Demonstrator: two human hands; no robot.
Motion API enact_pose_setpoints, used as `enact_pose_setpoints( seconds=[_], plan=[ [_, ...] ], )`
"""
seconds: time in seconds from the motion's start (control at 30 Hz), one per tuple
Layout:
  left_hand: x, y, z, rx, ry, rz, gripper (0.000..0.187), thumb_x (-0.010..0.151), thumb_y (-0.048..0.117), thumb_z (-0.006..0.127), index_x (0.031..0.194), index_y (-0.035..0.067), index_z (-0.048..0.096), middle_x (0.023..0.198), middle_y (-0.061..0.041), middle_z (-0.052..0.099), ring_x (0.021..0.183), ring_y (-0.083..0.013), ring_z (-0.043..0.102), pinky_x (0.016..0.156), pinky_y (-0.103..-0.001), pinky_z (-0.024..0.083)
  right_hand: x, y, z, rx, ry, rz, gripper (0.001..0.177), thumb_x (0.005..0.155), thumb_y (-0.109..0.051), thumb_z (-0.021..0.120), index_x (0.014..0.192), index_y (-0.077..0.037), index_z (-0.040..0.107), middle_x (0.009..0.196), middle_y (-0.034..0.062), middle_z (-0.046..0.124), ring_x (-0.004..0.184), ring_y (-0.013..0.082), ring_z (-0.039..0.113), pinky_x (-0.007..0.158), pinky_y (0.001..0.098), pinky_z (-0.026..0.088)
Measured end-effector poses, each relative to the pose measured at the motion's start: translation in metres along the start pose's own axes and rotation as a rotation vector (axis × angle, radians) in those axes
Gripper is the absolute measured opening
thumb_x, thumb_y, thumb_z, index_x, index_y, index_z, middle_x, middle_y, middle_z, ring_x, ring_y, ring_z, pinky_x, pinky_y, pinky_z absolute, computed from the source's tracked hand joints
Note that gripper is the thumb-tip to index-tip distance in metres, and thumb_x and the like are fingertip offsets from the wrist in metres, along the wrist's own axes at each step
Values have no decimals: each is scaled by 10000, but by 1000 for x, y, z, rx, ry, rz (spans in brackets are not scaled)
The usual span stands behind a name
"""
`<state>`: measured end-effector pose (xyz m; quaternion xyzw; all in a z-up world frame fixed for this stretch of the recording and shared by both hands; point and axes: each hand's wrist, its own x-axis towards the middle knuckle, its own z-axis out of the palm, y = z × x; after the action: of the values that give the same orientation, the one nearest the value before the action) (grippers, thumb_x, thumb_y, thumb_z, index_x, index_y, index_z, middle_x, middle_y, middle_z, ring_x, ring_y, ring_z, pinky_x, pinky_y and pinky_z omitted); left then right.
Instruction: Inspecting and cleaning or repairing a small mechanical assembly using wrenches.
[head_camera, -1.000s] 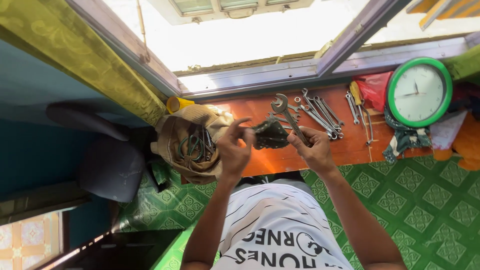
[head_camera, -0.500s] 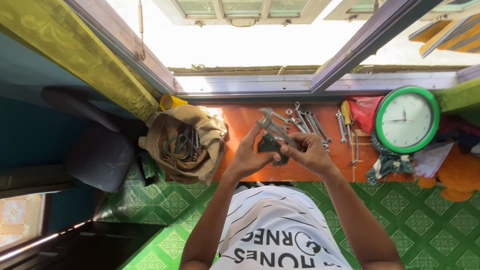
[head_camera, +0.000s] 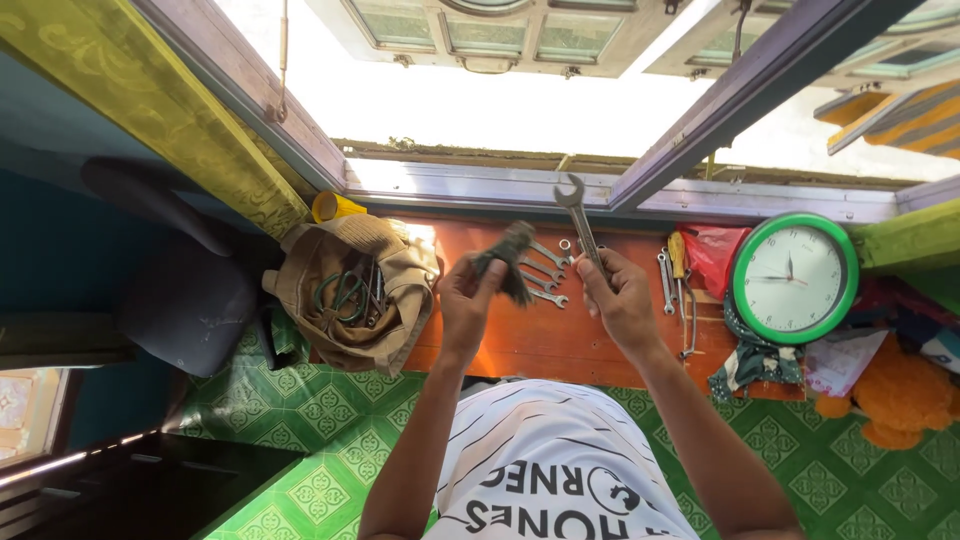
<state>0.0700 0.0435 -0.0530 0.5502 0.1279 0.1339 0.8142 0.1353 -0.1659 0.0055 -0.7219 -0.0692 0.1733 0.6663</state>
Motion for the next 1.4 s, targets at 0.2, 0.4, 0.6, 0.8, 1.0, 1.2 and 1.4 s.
enact_pose_setpoints(
  seconds=[0.2,0.4,0.6,0.8,1.0,1.2,1.4],
  plan=[
    [3,36,10,-201,-91,46,314,1051,168,548,1303,12,653,1105,-111,741,1010,-160,723,940,-339,617,-13,36,17,179,-226,28,306,1061,-274,509,1018,-12,661,576,-47,439,475,55,444,442,230,371],
    [2,9,-10,-367,-192,138,495,1156,304,381,1135,-52,724,1156,-170,756,1035,-216,765,958,-375,616,-11,30,38,136,-234,18,291,1076,-234,502,1031,5,662,612,-26,464,508,54,432,469,233,388],
    [0,25,-17,-226,-131,97,409,1006,31,631,1382,36,470,1125,-159,736,1023,-168,740,900,-349,628,-19,41,49,116,-200,-4,278,1077,-217,505,1029,8,662,612,-28,483,508,50,457,470,233,401],
    [2,34,-30,-154,-171,84,614,957,-36,689,1482,41,379,1117,-140,741,1034,-162,722,910,-295,598,-36,44,71,27,-173,-33,268,1057,-203,531,1009,9,688,596,-29,514,478,45,465,436,233,377],
    [-3,-14,-56,-74,-317,-58,313,1002,38,712,1279,-65,610,1145,-91,738,1047,-140,713,932,-296,584,-45,50,95,47,-112,-72,239,1051,-173,557,1053,19,700,631,-33,526,512,37,447,449,228,360],
    [-12,-12,-67,-39,-350,-171,207,1020,144,670,1133,-21,724,1003,-54,760,885,-106,684,796,-262,551,-59,60,114,129,-52,-40,230,1045,-185,559,1066,11,677,612,-29,514,496,42,477,434,226,388],
    [-5,8,-68,-32,-244,-139,208,1025,153,643,1128,-4,731,927,-63,759,785,-109,696,700,-278,577,-71,67,120,36,-29,-37,235,1040,-179,565,1000,16,690,583,-30,533,468,41,460,419,229,368]
  ],
)
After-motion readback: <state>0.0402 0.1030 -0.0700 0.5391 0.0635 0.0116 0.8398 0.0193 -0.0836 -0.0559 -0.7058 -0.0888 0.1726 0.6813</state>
